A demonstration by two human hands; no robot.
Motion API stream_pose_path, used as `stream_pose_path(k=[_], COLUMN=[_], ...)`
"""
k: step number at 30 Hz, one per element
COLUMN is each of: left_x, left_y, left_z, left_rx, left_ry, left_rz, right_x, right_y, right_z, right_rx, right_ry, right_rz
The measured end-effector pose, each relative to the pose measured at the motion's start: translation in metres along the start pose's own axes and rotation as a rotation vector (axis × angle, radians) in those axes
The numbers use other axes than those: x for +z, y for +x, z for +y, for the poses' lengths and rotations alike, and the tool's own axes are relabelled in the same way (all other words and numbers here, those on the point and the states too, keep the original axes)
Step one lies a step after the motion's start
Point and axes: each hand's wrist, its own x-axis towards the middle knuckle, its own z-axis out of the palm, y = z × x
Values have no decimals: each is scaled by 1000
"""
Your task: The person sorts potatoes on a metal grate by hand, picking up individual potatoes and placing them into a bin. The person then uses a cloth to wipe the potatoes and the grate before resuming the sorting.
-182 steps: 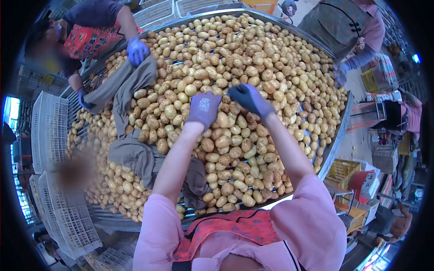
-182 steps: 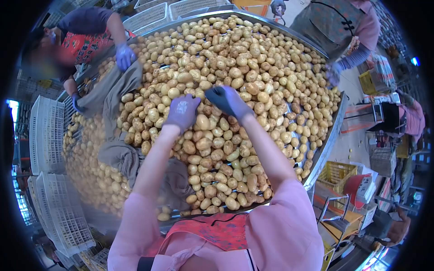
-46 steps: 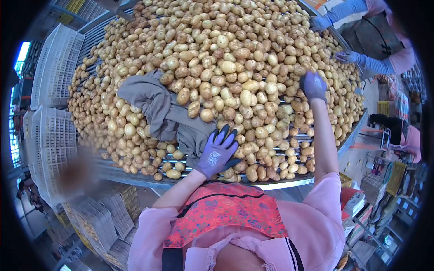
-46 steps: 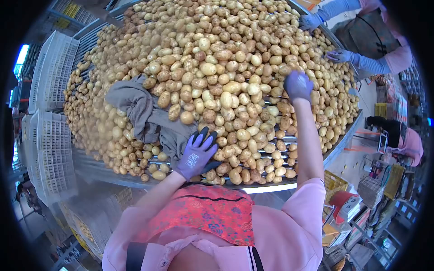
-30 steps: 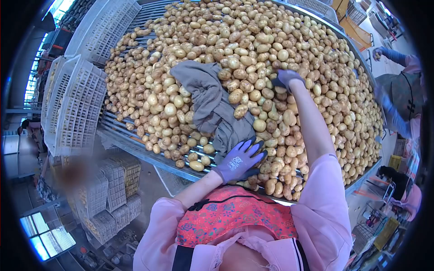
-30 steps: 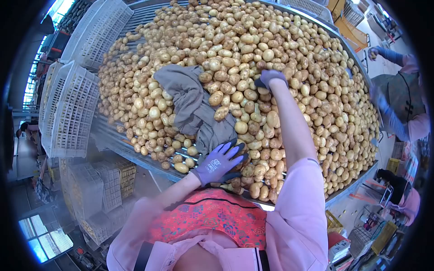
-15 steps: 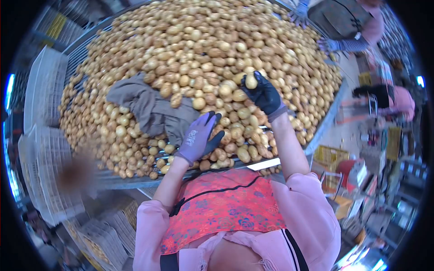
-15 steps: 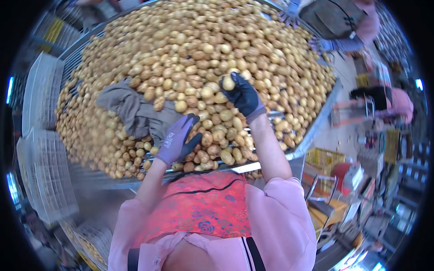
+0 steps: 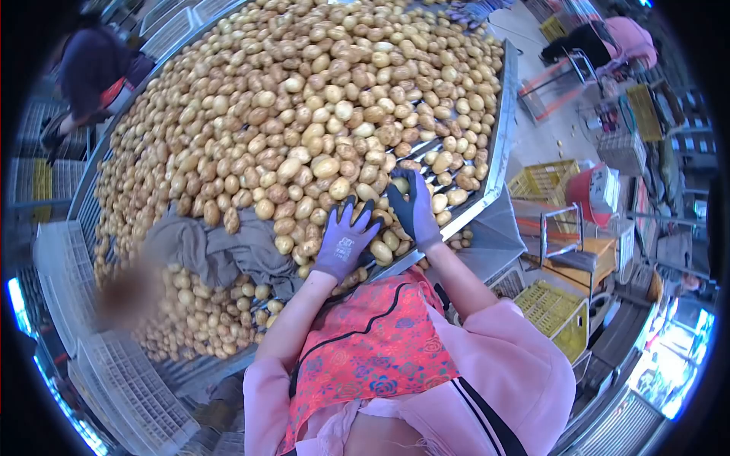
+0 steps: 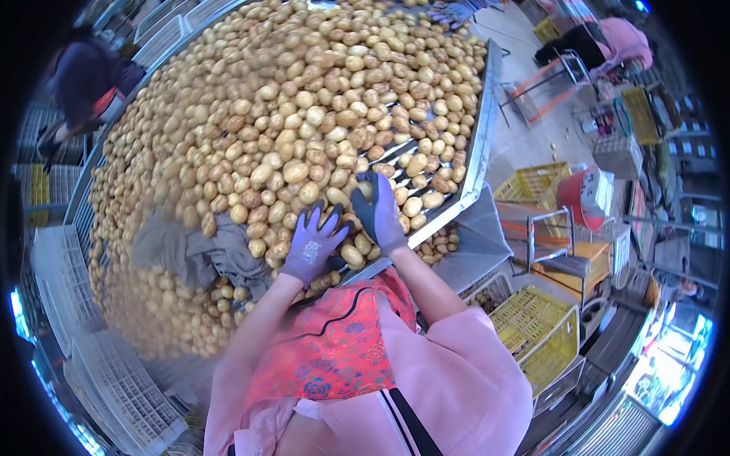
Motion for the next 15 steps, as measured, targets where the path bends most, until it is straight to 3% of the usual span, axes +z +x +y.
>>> stream_pose_path(k=[5, 6, 7, 9, 10, 12, 14, 15], left_x=[23, 33, 31, 17, 10, -8, -68, -67], left_y=[91, 108, 123, 140, 143, 141, 131, 123], left_z=[2, 0, -1, -1, -8, -32, -59, -75], left_rx=[74, 38, -10, -75, -83, -10, -362, -473], left_ry=[79, 96, -94, -317, -321, -209, -104, -30], left_rz=[-73, -40, -30, -57, -68, 258, 99, 51], right_x=[-44, -43, -40, -38, -32, -29, -32, -34], right_y=[-36, -39, -37, -16, -2, 33, 76, 98], right_z=[69, 84, 88, 98, 106, 135, 136, 129], right_rx=[-203, -106, -42, -97, -234, -305, -322, -311], right_ry=[-391, -313, -268, -350, -541, -773, -738, -694], right_rz=[56, 64, 91, 84, 131, 155, 228, 241])
